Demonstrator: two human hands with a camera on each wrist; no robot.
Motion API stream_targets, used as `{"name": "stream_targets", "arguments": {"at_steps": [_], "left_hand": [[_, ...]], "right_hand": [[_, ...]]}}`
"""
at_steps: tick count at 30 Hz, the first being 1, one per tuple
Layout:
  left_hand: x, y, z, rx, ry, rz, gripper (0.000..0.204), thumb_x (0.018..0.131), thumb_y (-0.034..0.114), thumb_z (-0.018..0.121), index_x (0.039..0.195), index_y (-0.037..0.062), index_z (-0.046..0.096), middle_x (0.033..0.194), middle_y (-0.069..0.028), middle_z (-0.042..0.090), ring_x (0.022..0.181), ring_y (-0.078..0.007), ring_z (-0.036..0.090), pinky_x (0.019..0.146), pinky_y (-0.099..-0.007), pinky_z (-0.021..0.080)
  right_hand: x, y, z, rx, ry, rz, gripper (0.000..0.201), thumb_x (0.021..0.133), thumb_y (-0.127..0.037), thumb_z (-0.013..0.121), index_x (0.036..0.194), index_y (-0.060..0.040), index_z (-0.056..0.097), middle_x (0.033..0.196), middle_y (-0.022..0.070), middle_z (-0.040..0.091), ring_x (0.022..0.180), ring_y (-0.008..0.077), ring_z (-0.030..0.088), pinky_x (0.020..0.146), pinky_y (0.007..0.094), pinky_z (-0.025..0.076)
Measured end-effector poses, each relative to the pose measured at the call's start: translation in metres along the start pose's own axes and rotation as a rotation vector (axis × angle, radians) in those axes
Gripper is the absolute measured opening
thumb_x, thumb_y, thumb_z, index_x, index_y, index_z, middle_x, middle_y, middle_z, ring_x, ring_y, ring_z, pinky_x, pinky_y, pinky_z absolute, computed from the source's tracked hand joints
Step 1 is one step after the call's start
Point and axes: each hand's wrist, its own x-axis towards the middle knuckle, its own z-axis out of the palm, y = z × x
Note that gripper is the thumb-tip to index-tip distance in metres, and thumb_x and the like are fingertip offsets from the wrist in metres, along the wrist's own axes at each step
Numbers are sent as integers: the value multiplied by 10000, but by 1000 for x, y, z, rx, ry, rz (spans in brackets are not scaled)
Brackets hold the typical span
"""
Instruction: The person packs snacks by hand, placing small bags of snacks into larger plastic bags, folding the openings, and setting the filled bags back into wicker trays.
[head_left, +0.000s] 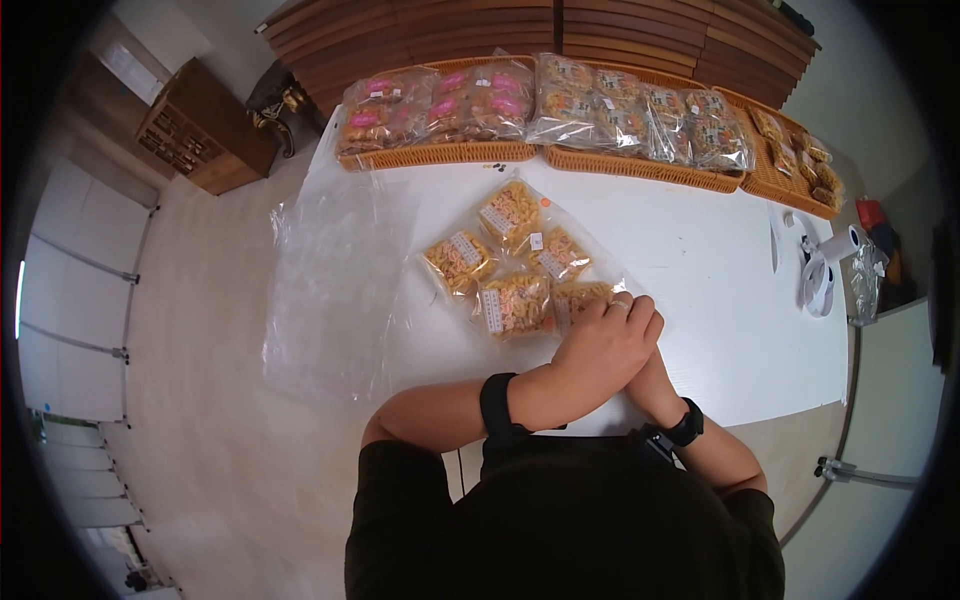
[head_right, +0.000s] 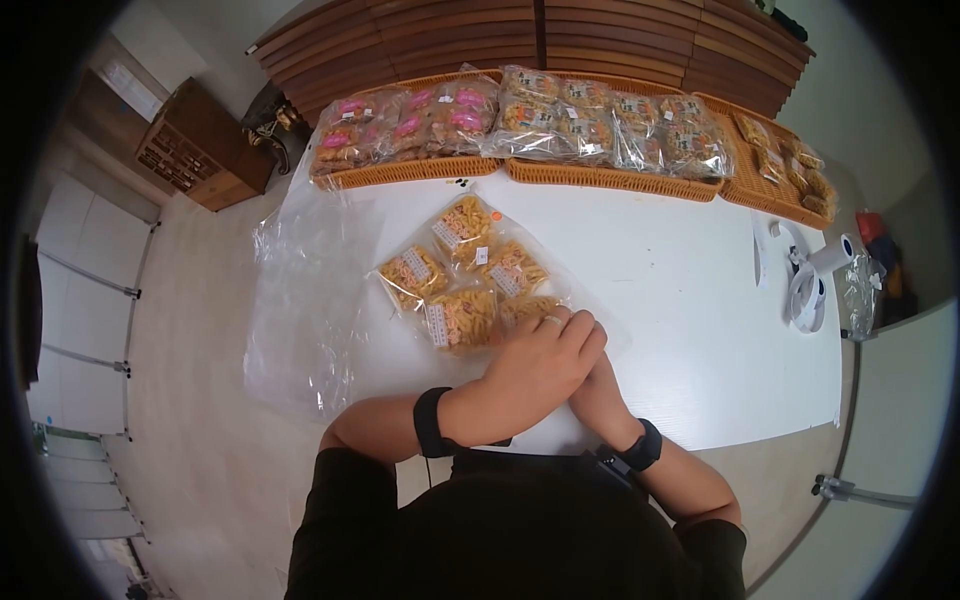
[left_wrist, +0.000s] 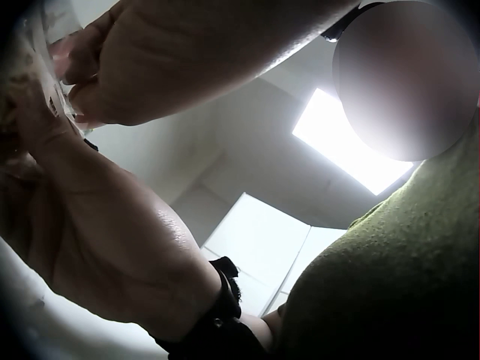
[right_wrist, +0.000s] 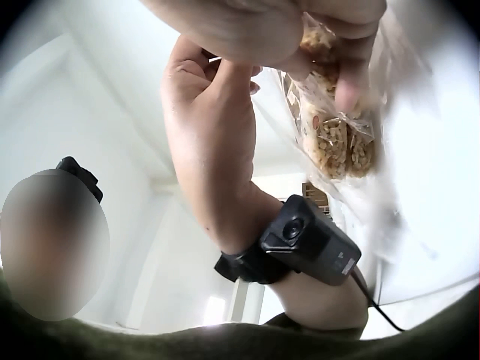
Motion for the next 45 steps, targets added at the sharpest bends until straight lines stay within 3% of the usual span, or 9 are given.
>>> {"name": "stream_targets", "arguments": {"at_steps": [1, 8, 10, 14, 17, 25, 33, 39, 45], "left_hand": [[0, 0, 1, 8, 6, 4, 172, 701, 172, 572, 838, 67, 577, 831, -41, 503, 848, -180, 526, 697, -274, 402], [1, -2, -3, -5, -27, 14, 262, 692, 159, 565, 924, 37, 579, 878, -56, 505, 858, -200, 513, 719, -291, 416], [1, -3, -5, 7, -26, 27, 268, 696, 161, 564, 932, 35, 577, 883, -61, 507, 855, -207, 513, 725, -294, 417], [1, -3, -5, -10, -40, 16, 279, 702, 165, 560, 950, 35, 567, 907, -74, 509, 858, -223, 511, 734, -299, 422], [1, -4, -4, 13, -72, 11, 275, 706, 164, 558, 955, 48, 559, 932, -74, 507, 873, -216, 509, 738, -291, 423], [0, -2, -2, 7, -50, -13, 258, 697, 151, 545, 940, 65, 543, 852, -45, 478, 804, -182, 505, 689, -281, 413], [-1, 0, 8, -2, -24, -29, 187, 676, 134, 601, 827, 35, 553, 814, -56, 515, 790, -217, 526, 644, -322, 444], [2, -7, 0, -23, -44, 49, 259, 669, 165, 561, 906, 63, 532, 803, -18, 447, 762, -152, 483, 640, -263, 402], [8, -39, -9, -392, -144, -30, 291, 804, 159, 534, 1069, 39, 541, 932, -86, 516, 877, -258, 531, 760, -382, 442]], "right_hand": [[3, 2, 1, -170, 69, -147, 346, 853, -20, 535, 1194, 14, 488, 1120, 146, 571, 1028, 237, 557, 856, 337, 454], [37, 8, -1, -148, 156, -296, 372, 857, -96, 569, 1208, 2, 493, 1017, 103, 601, 952, 215, 582, 825, 308, 465], [51, 7, 0, 473, 33, 14, 366, 859, -135, 585, 1198, -21, 507, 982, 69, 584, 911, 180, 576, 806, 286, 467], [63, -10, 12, 300, 73, 101, 382, 858, -140, 593, 1213, -35, 495, 940, 48, 564, 862, 150, 565, 750, 264, 473], [52, 2, 32, 669, 221, -50, 432, 868, -137, 580, 1267, -51, 437, 927, 59, 580, 825, 166, 572, 686, 267, 478], [34, 27, 30, -426, 227, -442, 340, 878, -103, 528, 1210, -38, 504, 959, 81, 566, 879, 159, 537, 750, 273, 464], [59, 21, 44, -369, 144, -564, 341, 886, -107, 519, 1219, -40, 496, 899, 75, 572, 816, 164, 547, 708, 276, 467], [67, 17, 42, -316, 80, -668, 342, 892, -111, 512, 1226, -42, 488, 847, 70, 578, 761, 168, 556, 672, 277, 470], [74, 10, 33, -263, 47, -770, 343, 899, -115, 505, 1233, -43, 481, 795, 66, 583, 707, 173, 565, 636, 279, 474]]}}
